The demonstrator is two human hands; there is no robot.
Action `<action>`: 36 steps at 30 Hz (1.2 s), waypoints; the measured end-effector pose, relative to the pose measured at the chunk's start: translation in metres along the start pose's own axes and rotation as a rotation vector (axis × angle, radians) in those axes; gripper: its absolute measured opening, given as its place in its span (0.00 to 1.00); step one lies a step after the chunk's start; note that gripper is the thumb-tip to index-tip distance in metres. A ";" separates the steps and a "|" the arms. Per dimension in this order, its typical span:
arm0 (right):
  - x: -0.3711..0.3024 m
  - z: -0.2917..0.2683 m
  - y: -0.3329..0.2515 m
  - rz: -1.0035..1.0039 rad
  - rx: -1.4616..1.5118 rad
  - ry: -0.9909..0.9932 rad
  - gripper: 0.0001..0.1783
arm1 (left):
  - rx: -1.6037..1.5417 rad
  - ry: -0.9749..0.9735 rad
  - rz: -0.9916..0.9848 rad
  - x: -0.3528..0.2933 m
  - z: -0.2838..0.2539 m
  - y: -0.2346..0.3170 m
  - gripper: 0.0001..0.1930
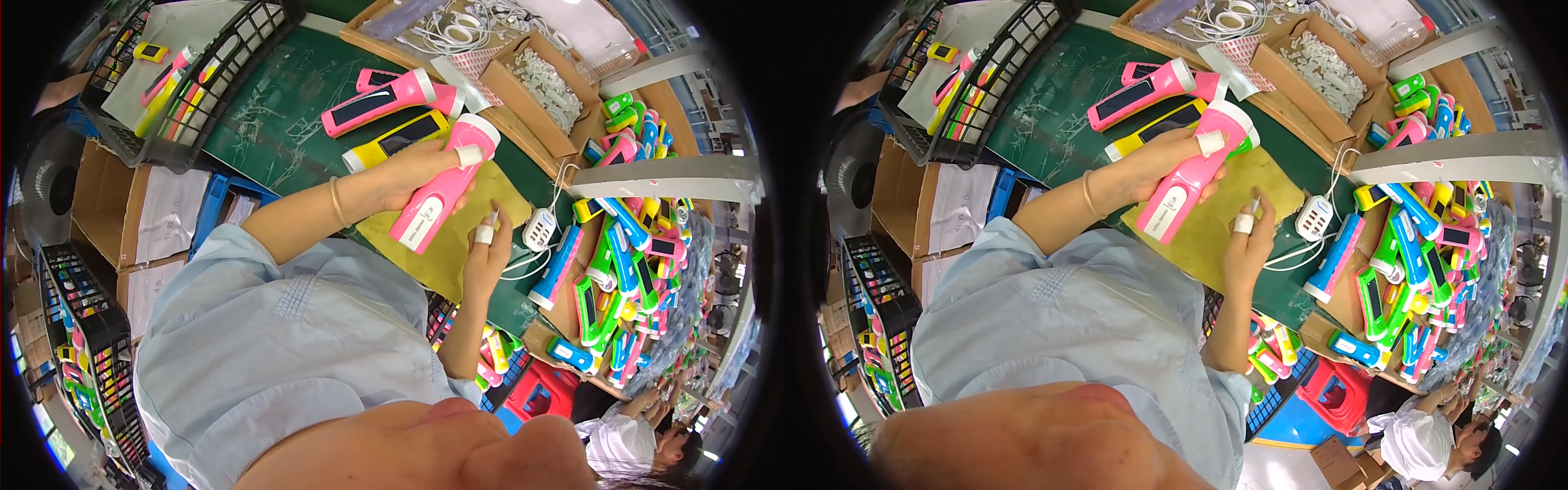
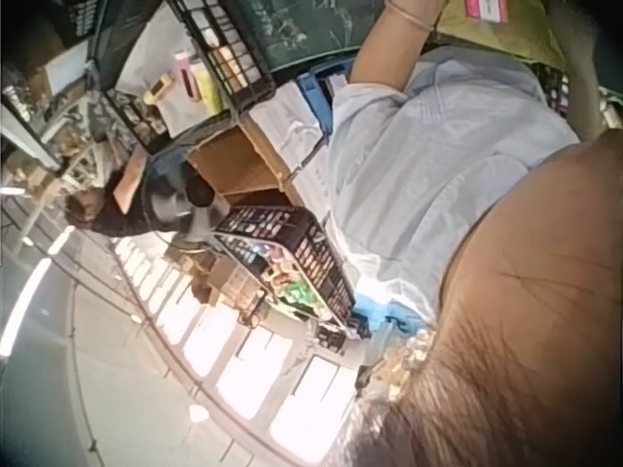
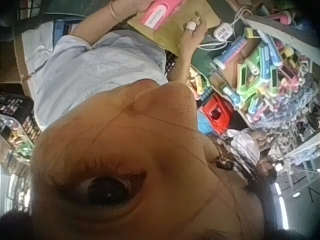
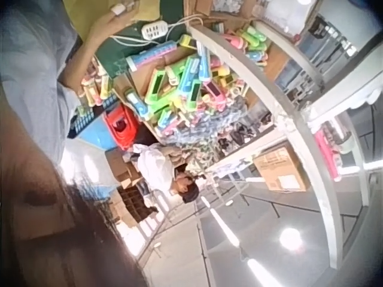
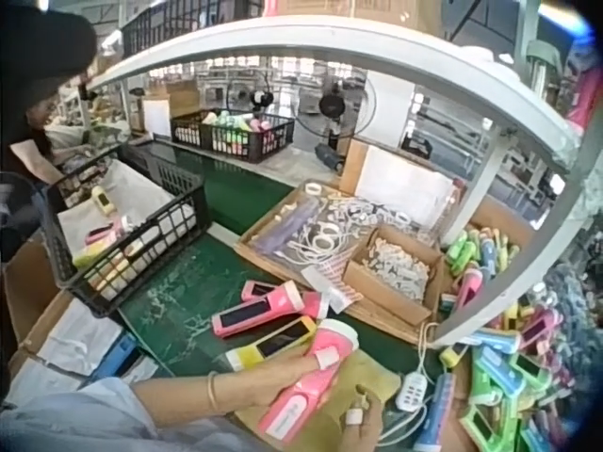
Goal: Testing the light functionality and wiping clean various colorful plastic flashlights on an assembly line.
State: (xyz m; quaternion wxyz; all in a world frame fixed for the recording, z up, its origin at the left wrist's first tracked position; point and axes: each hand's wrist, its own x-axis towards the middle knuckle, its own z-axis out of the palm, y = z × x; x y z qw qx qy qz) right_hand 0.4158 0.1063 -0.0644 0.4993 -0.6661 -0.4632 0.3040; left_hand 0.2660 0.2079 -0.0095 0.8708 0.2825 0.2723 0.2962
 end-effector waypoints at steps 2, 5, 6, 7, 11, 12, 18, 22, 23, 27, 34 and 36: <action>-0.003 -0.003 0.007 0.012 0.000 -0.002 0.14 | -0.102 0.003 -0.084 0.004 -0.005 -0.001 0.12; 0.001 -0.004 0.011 -0.010 0.008 -0.013 0.11 | 0.021 0.099 0.019 0.015 -0.006 -0.011 0.12; 0.001 -0.007 0.001 0.029 0.002 -0.092 0.10 | 0.118 0.120 0.133 0.015 -0.006 -0.014 0.14; 0.005 -0.007 -0.004 -0.031 0.009 -0.086 0.11 | 0.248 0.138 0.213 0.020 -0.007 -0.014 0.17; 0.010 -0.026 -0.012 0.026 0.270 -0.024 0.11 | 0.769 -0.045 0.539 0.024 -0.010 0.010 0.28; 0.013 -0.028 -0.011 0.062 0.459 -0.035 0.10 | 1.033 0.174 0.680 0.022 -0.004 0.019 0.37; 0.016 -0.016 -0.017 0.097 0.503 -0.054 0.08 | 1.263 0.458 0.834 0.030 -0.006 0.026 0.46; 0.017 -0.001 -0.042 -0.214 0.144 0.027 0.07 | 0.150 -0.162 0.191 0.025 -0.020 0.034 0.21; 0.020 0.004 -0.047 -0.280 0.102 0.003 0.06 | 0.111 -0.199 0.198 0.022 -0.022 0.030 0.20; 0.021 0.015 -0.069 -0.462 -0.315 -0.018 0.07 | 0.105 -0.157 0.227 0.009 -0.016 0.017 0.20; 0.035 -0.005 -0.079 -0.663 -0.244 -0.467 0.08 | 0.252 -0.034 0.425 -0.002 -0.012 0.003 0.17; 0.019 -0.004 -0.078 -0.496 -0.073 -0.499 0.09 | 0.194 -0.203 0.528 -0.008 -0.013 0.005 0.16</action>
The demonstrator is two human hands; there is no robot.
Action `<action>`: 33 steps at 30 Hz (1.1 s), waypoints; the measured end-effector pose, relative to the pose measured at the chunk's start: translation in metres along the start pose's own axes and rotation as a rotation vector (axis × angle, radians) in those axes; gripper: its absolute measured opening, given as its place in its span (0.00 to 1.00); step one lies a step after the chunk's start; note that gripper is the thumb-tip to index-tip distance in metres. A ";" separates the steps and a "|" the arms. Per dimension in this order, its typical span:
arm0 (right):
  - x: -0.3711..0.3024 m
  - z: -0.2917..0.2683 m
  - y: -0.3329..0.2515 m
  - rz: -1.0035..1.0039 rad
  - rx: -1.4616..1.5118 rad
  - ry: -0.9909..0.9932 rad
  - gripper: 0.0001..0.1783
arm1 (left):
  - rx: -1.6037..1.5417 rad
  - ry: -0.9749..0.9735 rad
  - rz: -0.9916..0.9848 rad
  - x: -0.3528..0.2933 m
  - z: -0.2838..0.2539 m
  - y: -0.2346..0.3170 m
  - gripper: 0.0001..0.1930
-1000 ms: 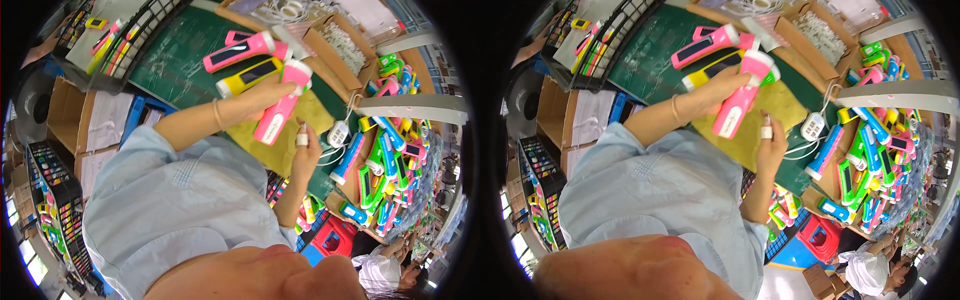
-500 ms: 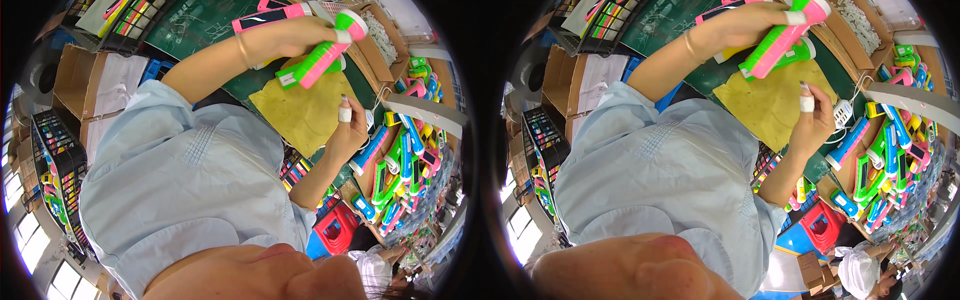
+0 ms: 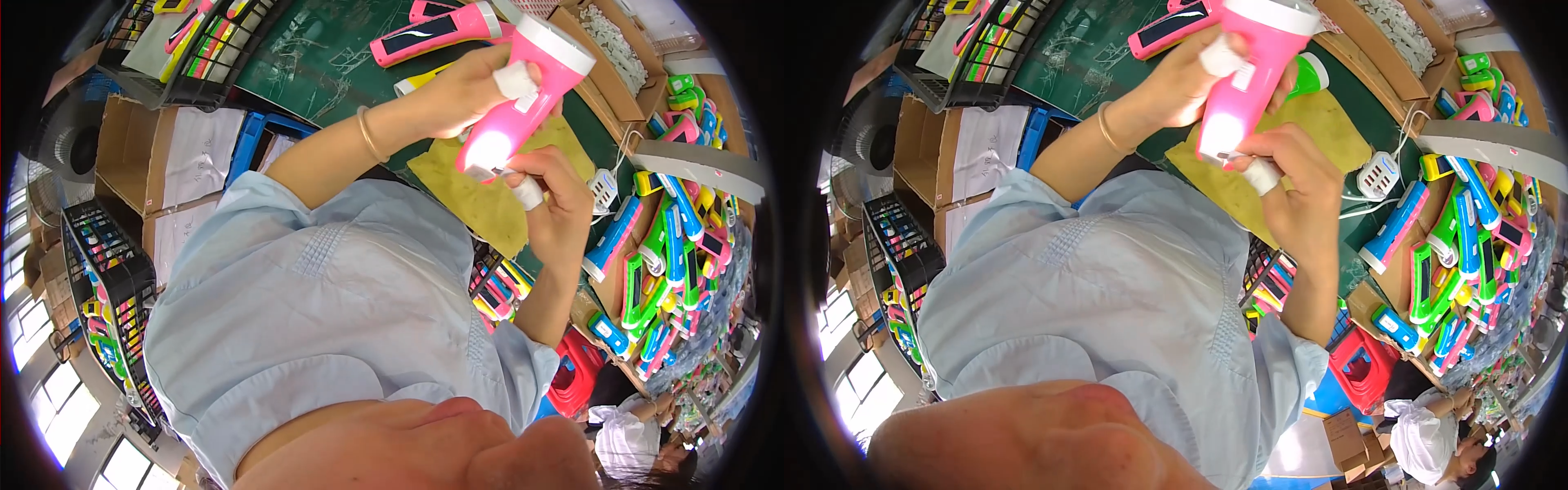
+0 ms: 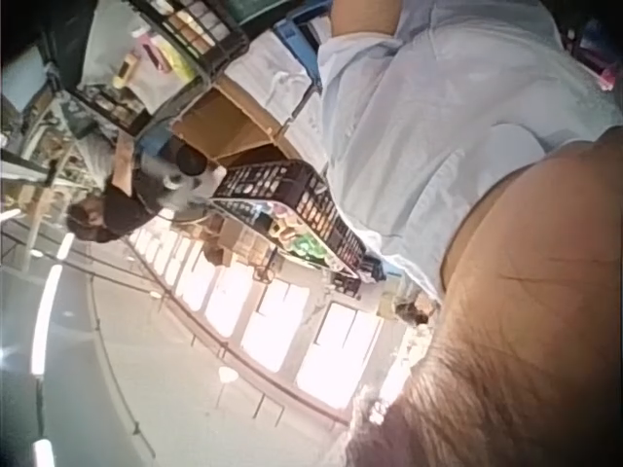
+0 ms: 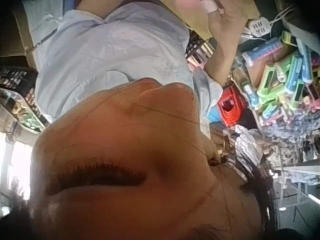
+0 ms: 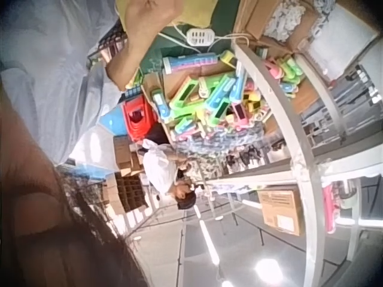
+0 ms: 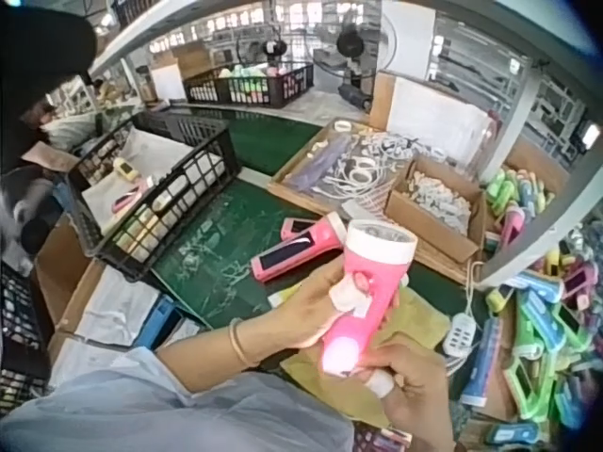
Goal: Testing the light functionality and wiping clean various colorful plastic flashlights on an assembly line.
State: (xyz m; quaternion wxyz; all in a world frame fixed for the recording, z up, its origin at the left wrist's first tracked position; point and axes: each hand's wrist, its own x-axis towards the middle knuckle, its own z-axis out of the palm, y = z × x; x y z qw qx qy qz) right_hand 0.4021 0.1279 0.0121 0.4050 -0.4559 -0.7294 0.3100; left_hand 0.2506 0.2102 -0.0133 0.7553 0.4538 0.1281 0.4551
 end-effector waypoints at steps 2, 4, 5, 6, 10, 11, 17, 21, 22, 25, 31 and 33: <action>-0.004 0.010 -0.009 0.084 0.103 -0.009 0.11 | -0.021 -0.044 0.047 0.001 -0.004 -0.002 0.18; -0.004 0.026 -0.021 0.021 0.046 0.009 0.13 | -0.070 -0.051 0.077 0.003 -0.006 -0.006 0.23; -0.010 0.034 -0.002 -0.237 -0.169 0.122 0.15 | -0.156 -0.009 0.049 0.006 -0.002 -0.011 0.25; -0.014 0.035 0.006 -0.417 -0.255 0.103 0.16 | -0.230 0.049 0.026 0.007 -0.004 -0.013 0.27; -0.022 0.034 0.004 -0.686 -0.362 0.010 0.15 | -0.611 0.211 -0.142 0.013 -0.020 -0.007 0.30; -0.023 0.033 0.004 -0.736 -0.363 -0.039 0.15 | -0.598 0.190 -0.144 0.008 -0.017 -0.008 0.32; -0.003 0.056 0.003 0.081 -0.363 0.481 0.24 | -0.207 0.172 0.063 -0.007 -0.003 -0.020 0.38; -0.009 0.057 0.027 0.398 0.112 0.299 0.23 | -0.068 0.206 0.118 -0.011 0.002 -0.018 0.28; -0.006 0.056 0.024 0.261 0.121 0.316 0.21 | -0.128 0.262 0.086 -0.013 0.002 -0.012 0.28; -0.020 0.043 0.043 0.202 0.013 0.342 0.16 | -0.300 0.202 -0.043 -0.011 -0.018 0.002 0.22; -0.023 0.033 0.038 0.461 0.248 0.304 0.14 | 0.032 0.190 -0.042 -0.017 -0.018 -0.005 0.19; -0.022 0.033 0.035 0.438 0.214 0.292 0.13 | 0.077 0.209 -0.009 -0.019 -0.014 -0.007 0.18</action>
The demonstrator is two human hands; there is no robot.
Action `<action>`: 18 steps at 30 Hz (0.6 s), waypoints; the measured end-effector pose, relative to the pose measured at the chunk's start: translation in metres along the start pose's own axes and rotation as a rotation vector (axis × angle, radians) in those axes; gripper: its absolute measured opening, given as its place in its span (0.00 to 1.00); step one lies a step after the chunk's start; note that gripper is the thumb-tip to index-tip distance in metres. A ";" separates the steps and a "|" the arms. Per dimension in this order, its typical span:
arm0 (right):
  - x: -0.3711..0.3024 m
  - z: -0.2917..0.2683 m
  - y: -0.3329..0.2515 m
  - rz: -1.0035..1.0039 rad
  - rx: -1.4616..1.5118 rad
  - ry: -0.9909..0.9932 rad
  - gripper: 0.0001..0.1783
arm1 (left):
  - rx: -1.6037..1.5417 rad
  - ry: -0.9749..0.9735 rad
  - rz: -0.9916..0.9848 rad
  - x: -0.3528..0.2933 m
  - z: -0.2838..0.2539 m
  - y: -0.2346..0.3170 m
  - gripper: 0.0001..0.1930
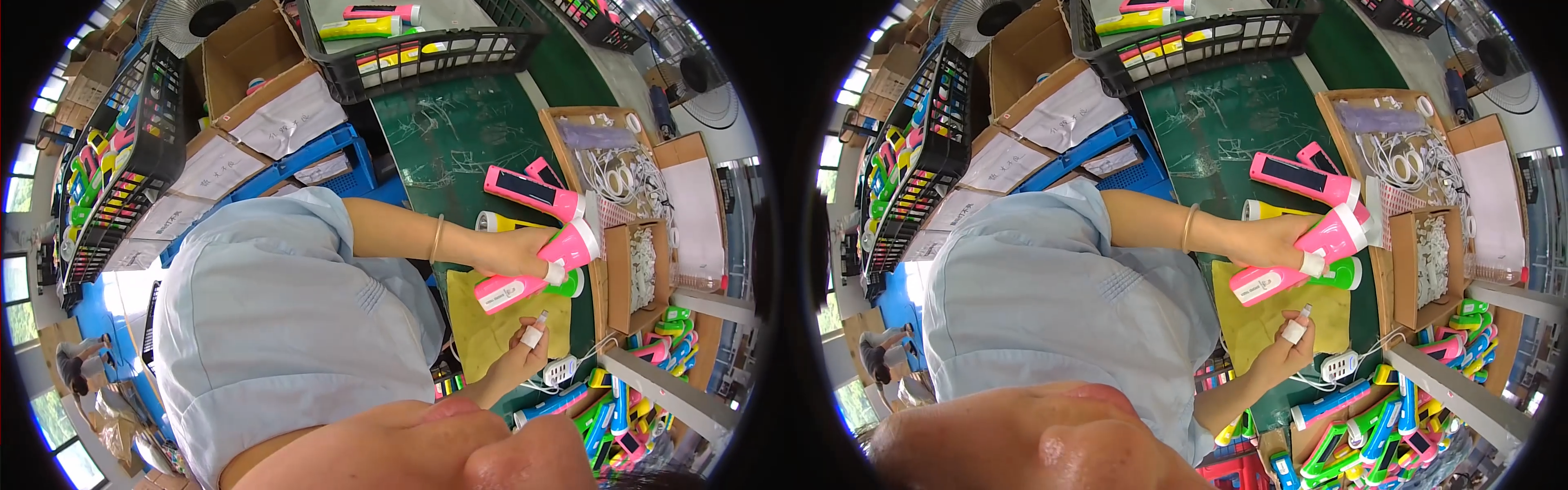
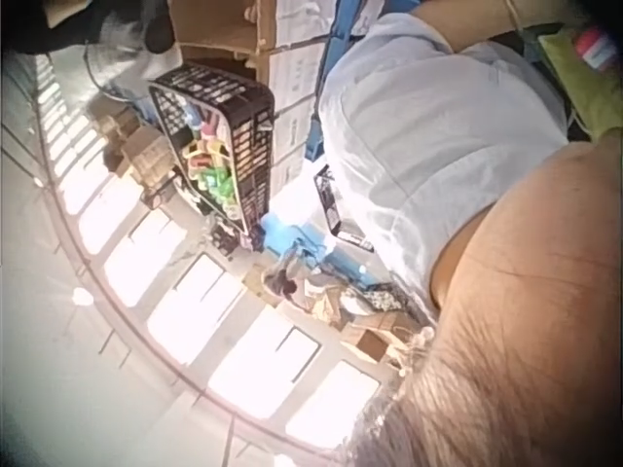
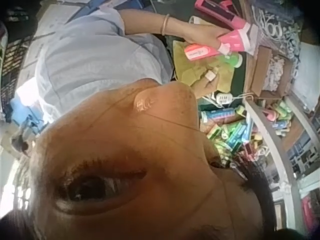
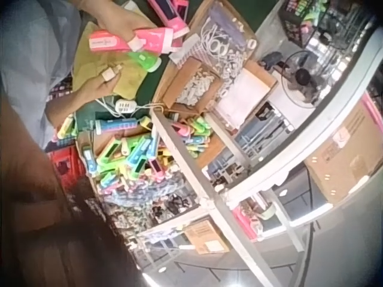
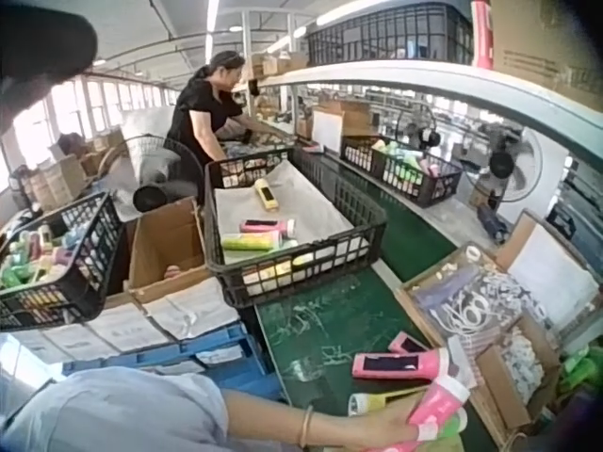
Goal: Testing the light functionality and wiping clean various colorful plastic flashlights on an assembly line.
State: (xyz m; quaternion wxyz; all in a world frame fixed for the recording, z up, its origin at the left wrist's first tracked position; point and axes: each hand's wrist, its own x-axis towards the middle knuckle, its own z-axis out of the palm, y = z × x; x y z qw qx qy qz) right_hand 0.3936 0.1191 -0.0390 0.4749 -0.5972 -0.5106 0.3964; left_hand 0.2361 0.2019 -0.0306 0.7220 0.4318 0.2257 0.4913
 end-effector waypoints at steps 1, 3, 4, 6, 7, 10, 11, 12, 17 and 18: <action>0.000 0.001 -0.002 -0.028 -0.028 -0.008 0.13 | -0.004 0.000 -0.002 -0.001 0.002 -0.002 0.18; 0.000 0.002 -0.007 -0.033 -0.082 0.010 0.13 | 0.255 0.063 -0.037 -0.002 0.004 -0.005 0.18; 0.000 0.001 -0.006 -0.114 -0.112 0.023 0.13 | 0.251 0.058 -0.040 -0.002 0.004 -0.007 0.18; 0.003 -0.001 -0.008 -0.179 -0.143 0.054 0.13 | 0.361 0.026 -0.057 0.001 0.004 -0.010 0.27; 0.002 -0.005 -0.012 -0.154 -0.151 0.082 0.13 | 0.379 -0.027 0.073 0.001 0.003 -0.014 0.32; 0.003 -0.014 -0.024 -0.097 0.136 0.068 0.10 | 0.554 -0.201 0.175 0.000 -0.006 -0.001 0.42; 0.004 -0.017 -0.027 -0.130 0.196 0.033 0.10 | 0.634 -0.173 0.112 -0.005 0.002 0.018 0.43; 0.008 -0.017 -0.029 -0.171 0.263 -0.003 0.10 | 0.497 -0.138 0.074 -0.008 0.007 0.022 0.44; 0.024 -0.010 -0.042 -0.294 -0.139 -0.126 0.08 | 0.804 -0.047 0.082 -0.011 0.009 0.010 0.34; 0.025 -0.008 -0.042 -0.285 -0.145 -0.100 0.09 | 0.871 -0.053 0.082 -0.010 0.011 0.010 0.34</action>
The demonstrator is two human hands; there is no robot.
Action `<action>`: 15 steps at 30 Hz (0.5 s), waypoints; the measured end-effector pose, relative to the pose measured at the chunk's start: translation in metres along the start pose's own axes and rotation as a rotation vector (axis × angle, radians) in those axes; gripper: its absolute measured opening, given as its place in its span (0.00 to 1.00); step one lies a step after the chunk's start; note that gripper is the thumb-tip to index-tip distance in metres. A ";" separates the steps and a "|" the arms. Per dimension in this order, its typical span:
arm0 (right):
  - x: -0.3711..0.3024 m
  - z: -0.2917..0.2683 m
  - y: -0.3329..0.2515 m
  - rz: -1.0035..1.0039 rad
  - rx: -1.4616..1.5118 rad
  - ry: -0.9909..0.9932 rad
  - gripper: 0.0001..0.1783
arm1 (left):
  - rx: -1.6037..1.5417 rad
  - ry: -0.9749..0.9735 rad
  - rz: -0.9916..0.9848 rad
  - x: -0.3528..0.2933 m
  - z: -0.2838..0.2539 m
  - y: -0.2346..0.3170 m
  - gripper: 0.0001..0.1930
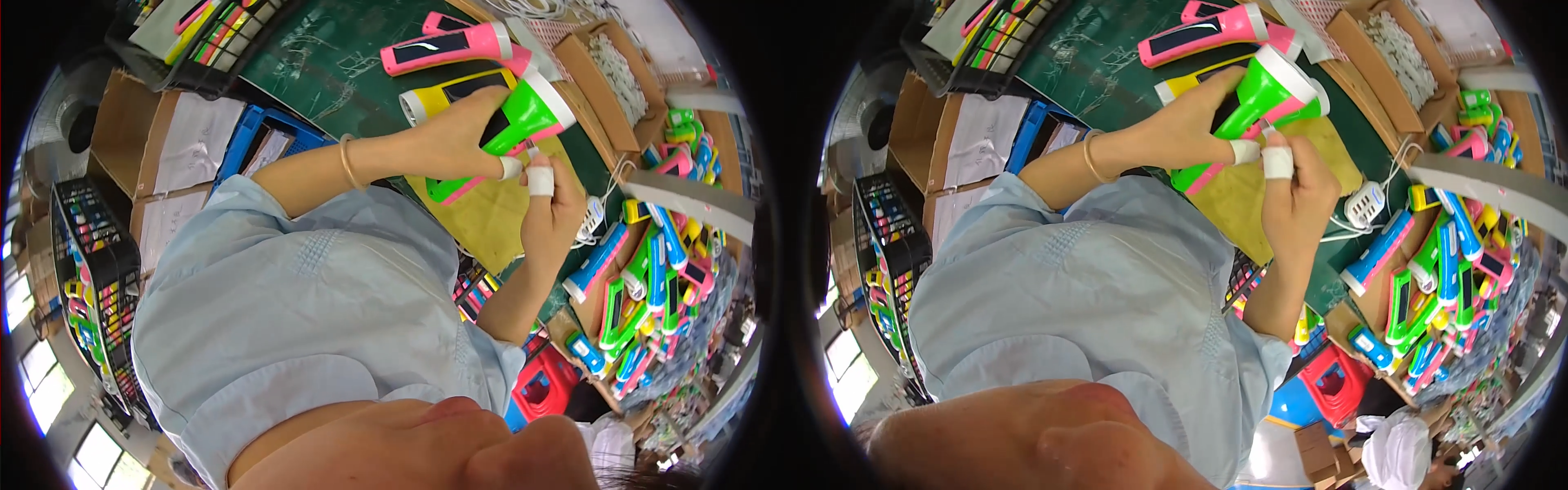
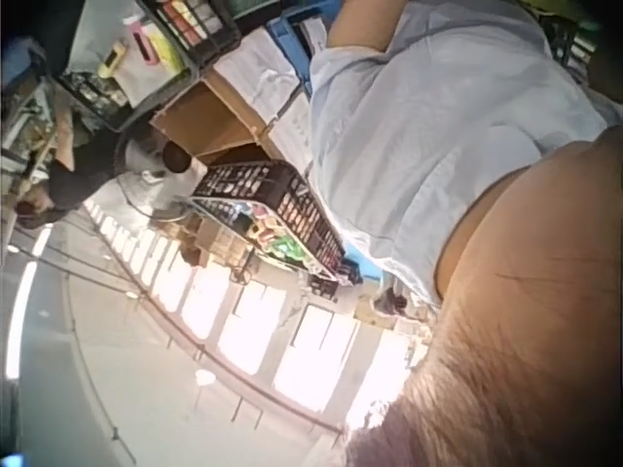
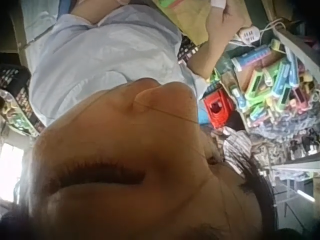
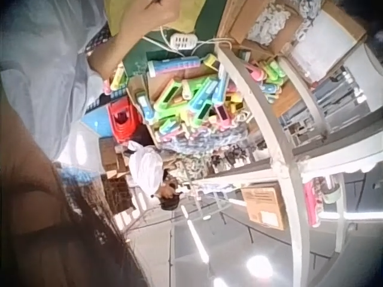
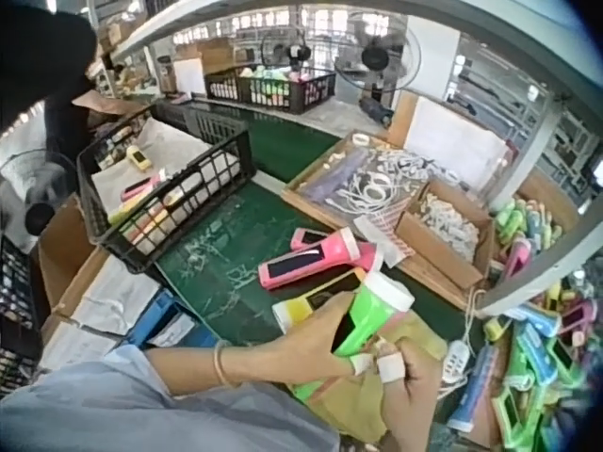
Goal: Testing the light functionality and wiping clean various colorful plastic flashlights on an assembly line.
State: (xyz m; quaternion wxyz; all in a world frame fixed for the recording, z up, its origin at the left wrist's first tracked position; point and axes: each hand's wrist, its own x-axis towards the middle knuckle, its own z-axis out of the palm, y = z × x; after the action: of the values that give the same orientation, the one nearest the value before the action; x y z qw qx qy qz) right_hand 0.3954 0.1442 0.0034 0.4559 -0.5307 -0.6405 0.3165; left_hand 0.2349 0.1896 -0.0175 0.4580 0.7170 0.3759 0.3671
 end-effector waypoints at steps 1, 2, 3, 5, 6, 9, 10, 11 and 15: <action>0.000 0.001 0.000 0.009 -0.008 0.020 0.10 | 0.036 -0.011 -0.028 0.002 0.000 0.004 0.33; 0.000 0.000 0.002 0.032 -0.009 0.012 0.10 | 0.034 -0.022 -0.030 0.002 0.002 0.003 0.33; -0.001 -0.001 0.001 0.038 -0.008 0.018 0.10 | 0.043 -0.004 -0.059 0.001 0.003 0.003 0.33; -0.002 -0.001 -0.002 0.086 0.032 -0.045 0.10 | 0.065 0.020 -0.100 0.000 0.005 0.002 0.34; -0.002 -0.001 -0.003 0.091 0.033 -0.041 0.10 | 0.064 0.015 -0.101 0.000 0.006 0.002 0.34; -0.004 0.003 -0.008 0.046 -0.241 0.022 0.10 | 0.092 0.047 -0.103 0.001 0.010 0.001 0.34; -0.004 0.007 -0.009 -0.017 -0.360 0.067 0.10 | 0.118 0.082 -0.061 0.002 0.013 -0.002 0.32; -0.004 0.011 -0.007 -0.080 -0.476 0.111 0.10 | 0.146 0.117 -0.020 0.003 0.015 -0.003 0.31; 0.000 0.026 0.006 -0.057 -0.514 0.192 0.05 | 0.192 0.132 0.025 0.006 0.020 0.001 0.32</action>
State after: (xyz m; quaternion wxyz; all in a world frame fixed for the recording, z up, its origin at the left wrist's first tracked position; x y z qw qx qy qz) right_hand 0.3741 0.1474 -0.0120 0.3737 -0.6384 -0.6683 0.0791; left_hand 0.2548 0.1871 -0.0220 0.3568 0.7365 0.4296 0.3816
